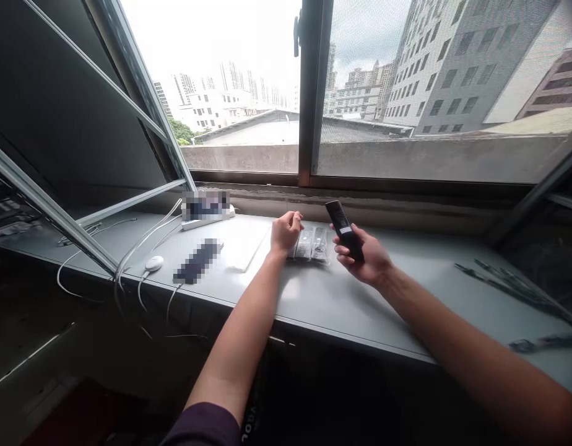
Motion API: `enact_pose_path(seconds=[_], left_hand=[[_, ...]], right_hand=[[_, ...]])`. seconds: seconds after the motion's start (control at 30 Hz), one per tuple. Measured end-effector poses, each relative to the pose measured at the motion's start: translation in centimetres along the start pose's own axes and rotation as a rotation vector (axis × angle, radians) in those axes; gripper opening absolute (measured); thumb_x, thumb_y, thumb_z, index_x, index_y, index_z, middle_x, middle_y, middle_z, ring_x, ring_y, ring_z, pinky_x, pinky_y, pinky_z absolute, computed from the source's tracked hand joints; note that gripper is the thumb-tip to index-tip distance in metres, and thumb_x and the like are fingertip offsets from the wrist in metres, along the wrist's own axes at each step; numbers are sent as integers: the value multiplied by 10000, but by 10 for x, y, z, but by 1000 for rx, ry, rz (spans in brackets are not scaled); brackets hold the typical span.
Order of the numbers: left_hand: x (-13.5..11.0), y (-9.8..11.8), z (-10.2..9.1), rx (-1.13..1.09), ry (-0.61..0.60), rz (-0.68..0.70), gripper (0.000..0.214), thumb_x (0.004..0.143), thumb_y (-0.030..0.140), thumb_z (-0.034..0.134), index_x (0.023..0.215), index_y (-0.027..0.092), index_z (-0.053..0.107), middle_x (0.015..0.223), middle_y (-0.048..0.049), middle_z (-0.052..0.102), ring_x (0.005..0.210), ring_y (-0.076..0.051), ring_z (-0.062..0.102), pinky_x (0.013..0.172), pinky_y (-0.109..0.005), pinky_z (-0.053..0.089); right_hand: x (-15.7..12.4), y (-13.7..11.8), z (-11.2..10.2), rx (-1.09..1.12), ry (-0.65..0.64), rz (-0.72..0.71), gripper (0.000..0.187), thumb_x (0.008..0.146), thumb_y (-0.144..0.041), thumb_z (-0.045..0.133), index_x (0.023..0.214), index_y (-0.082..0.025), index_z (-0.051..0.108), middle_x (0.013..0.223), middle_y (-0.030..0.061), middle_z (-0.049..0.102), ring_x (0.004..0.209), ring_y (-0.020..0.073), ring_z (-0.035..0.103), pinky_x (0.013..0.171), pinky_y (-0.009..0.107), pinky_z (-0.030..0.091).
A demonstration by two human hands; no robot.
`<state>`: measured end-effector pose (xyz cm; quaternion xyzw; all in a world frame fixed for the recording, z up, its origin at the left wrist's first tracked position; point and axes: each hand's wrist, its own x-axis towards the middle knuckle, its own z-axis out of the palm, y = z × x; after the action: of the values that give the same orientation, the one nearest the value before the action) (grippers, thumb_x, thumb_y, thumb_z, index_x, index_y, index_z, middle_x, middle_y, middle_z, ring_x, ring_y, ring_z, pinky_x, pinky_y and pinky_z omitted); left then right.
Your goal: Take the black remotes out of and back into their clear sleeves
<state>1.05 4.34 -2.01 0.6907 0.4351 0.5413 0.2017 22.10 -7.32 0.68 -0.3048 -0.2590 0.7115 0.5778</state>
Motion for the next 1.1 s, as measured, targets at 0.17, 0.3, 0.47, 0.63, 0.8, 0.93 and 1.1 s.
enact_pose_path(seconds=[0.17,0.3,0.47,0.63,0.8,0.93,1.1], left_hand=[[0,0,0,2,-8,1,334,1094,380,520,920,230,763,741,-7,779,703,-181,724,761,-294,525],[-1,-2,0,-5,-11,8,328,1091,376,524,920,231,763,739,-8,778,693,-182,717,751,-297,523],[-1,-1,0,7,-10,17,337,1096,387,516,928,228,762,743,-8,778,679,-178,710,738,-295,517],[-2,1,0,6,-7,22,340,1097,391,515,926,229,760,742,-9,775,687,-179,712,738,-294,517],[-2,1,0,7,-7,23,345,1100,397,515,924,227,759,740,-10,773,680,-174,707,733,-290,511],[-2,0,1,10,-11,35,333,1101,390,520,932,228,756,734,-1,771,645,-167,688,706,-288,504],[-1,-1,1,17,-5,43,312,1099,354,527,923,231,753,729,5,773,649,-166,694,714,-288,515]], right_hand=[[0,-2,0,-67,67,-67,97,1058,-277,655,1148,-243,669,937,40,704,678,147,630,459,217,543],[0,-2,2,-61,42,19,145,1105,-344,569,1172,-240,645,1072,99,757,675,159,629,426,223,513],[-4,0,5,-11,-84,111,401,1159,-444,343,1189,-205,663,878,86,676,568,159,521,369,226,423],[-5,1,4,-40,-143,147,343,1132,-370,413,1244,-196,687,840,58,637,563,154,510,386,227,440],[-5,2,5,10,-149,147,364,1147,-427,474,1262,-175,711,835,58,664,593,156,562,417,233,502],[-5,2,6,14,-50,131,381,1151,-453,501,1265,-167,727,1001,115,782,739,193,721,522,264,634],[-2,3,4,-50,73,93,200,1127,-338,625,1167,-191,753,1064,84,840,830,177,807,541,205,658]])
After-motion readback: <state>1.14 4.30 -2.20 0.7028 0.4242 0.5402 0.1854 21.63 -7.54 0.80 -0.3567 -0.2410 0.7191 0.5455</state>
